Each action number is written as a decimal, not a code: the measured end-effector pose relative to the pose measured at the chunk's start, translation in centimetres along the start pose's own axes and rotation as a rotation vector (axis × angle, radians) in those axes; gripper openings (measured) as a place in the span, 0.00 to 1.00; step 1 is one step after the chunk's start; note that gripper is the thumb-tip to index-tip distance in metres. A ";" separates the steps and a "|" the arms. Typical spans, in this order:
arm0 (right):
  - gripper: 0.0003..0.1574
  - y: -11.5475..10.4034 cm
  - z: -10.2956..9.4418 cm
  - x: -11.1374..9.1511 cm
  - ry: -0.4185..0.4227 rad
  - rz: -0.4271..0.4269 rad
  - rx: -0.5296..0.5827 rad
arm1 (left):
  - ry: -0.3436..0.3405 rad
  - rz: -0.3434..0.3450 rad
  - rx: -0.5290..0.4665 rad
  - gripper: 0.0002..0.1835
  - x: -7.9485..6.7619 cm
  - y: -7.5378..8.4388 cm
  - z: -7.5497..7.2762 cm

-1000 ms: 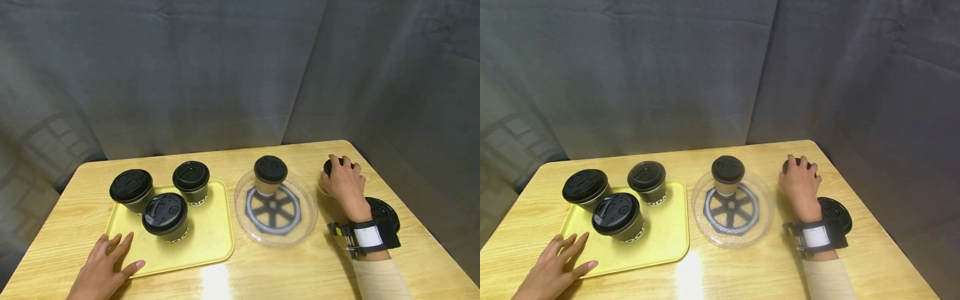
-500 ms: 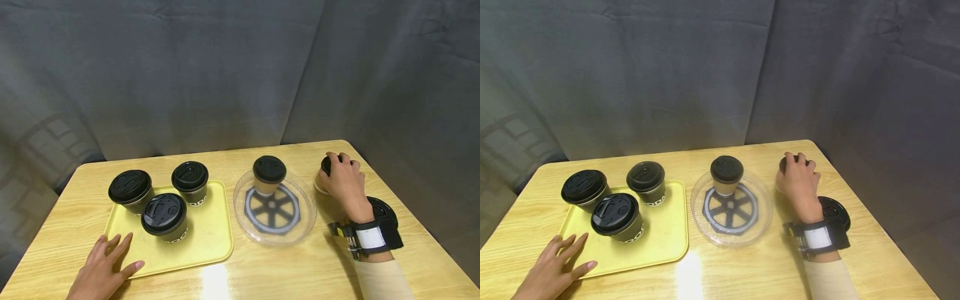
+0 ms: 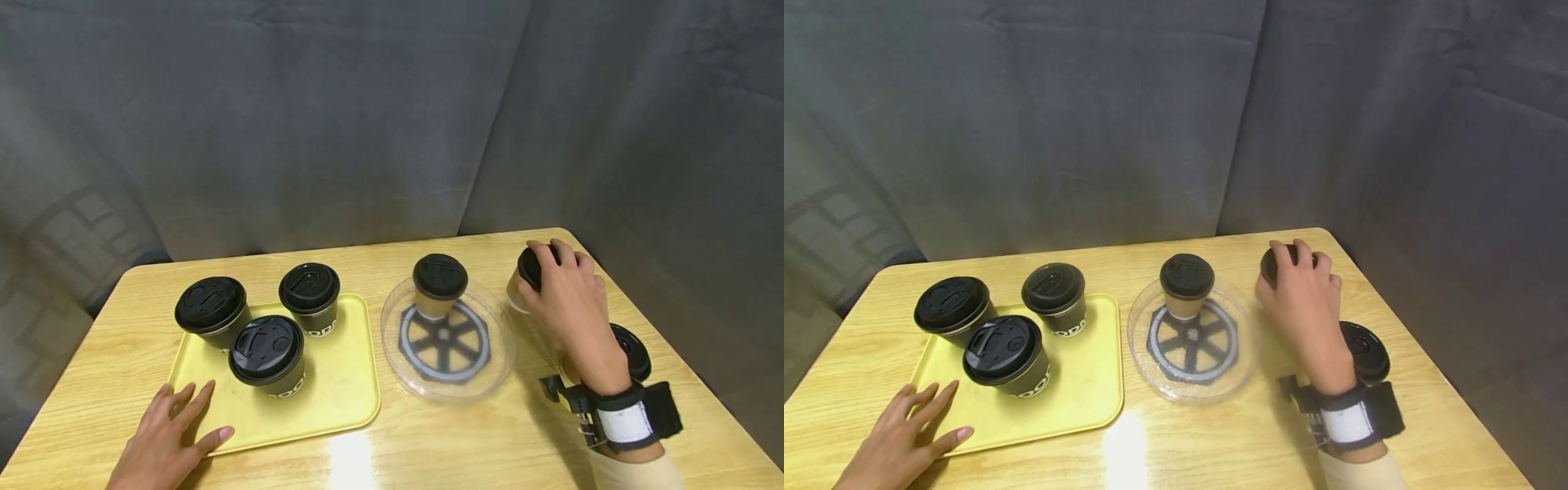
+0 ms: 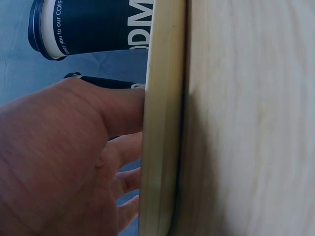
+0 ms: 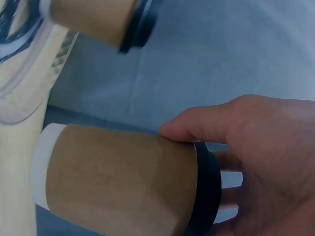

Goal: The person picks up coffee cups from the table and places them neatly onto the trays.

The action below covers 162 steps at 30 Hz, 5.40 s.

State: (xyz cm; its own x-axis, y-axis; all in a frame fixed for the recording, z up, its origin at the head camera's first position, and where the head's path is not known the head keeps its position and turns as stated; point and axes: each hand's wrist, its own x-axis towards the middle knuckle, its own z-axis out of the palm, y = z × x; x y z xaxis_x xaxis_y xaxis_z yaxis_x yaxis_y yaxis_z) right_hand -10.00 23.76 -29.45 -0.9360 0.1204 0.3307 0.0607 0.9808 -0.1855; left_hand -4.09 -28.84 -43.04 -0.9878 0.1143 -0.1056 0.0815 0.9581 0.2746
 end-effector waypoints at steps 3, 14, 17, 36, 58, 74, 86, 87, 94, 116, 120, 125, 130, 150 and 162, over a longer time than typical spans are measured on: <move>0.35 -1.0 -0.5 -0.8 0.051 -0.052 0.009 | 0.002 0.000 -0.002 0.47 0.0 -0.1 0.0; 0.35 -4.4 -0.6 -2.7 0.075 -0.209 0.019 | 0.003 -0.007 0.003 0.47 0.0 -0.1 0.1; 0.35 -5.1 -0.2 -3.0 0.057 -0.236 0.018 | -0.012 -0.014 0.006 0.47 0.0 -0.1 0.1; 0.36 -7.3 1.0 -4.3 -0.085 -0.291 0.052 | -0.007 -0.009 0.000 0.47 0.1 0.1 0.0; 0.35 -8.3 2.0 -5.0 -0.125 -0.342 0.070 | -0.006 -0.008 -0.007 0.47 0.2 0.1 -0.1; 0.38 -8.6 2.7 -5.3 -0.169 -0.338 0.045 | 0.000 -0.002 0.004 0.47 0.0 0.1 -0.1; 0.45 -8.5 2.2 -5.6 -0.243 -0.359 0.023 | 0.015 -0.007 -0.001 0.45 -0.2 0.4 0.2; 0.46 -8.4 2.1 -5.6 -0.251 -0.360 0.020 | 0.020 -0.006 0.003 0.45 -0.2 0.4 0.2; 0.48 -8.2 0.8 -5.5 -0.267 -0.355 0.053 | 0.067 0.012 0.020 0.40 -0.5 0.7 0.0; 0.52 -4.6 -2.1 -2.8 -0.243 -0.198 0.052 | 0.429 0.002 0.049 0.50 -2.9 6.1 -4.9; 0.52 -3.8 -2.0 -2.5 -0.216 -0.178 0.056 | 0.421 0.049 0.073 0.53 -3.0 8.3 -5.7; 0.53 -2.8 -2.2 -2.1 -0.197 -0.155 0.055 | 0.452 0.130 0.097 0.55 -2.9 10.5 -6.5; 0.55 -2.2 -2.3 -1.8 -0.196 -0.147 0.075 | 0.481 0.219 0.091 0.53 -2.3 12.2 -6.9; 0.60 -0.5 -2.1 -1.2 -0.251 -0.112 0.093 | 0.420 0.476 0.147 0.51 0.3 20.3 -4.8; 0.60 0.3 -2.3 -0.9 -0.280 -0.055 0.103 | 0.338 0.510 0.115 0.50 2.1 22.4 -2.6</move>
State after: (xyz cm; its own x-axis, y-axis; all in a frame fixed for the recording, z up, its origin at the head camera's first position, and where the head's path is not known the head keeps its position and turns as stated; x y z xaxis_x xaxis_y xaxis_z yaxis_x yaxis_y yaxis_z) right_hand -8.36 24.32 -27.63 -0.9970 0.0071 0.0776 -0.0143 0.9623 -0.2717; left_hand -4.65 -7.84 -34.66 -0.8062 0.4939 0.3257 0.5496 0.8290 0.1034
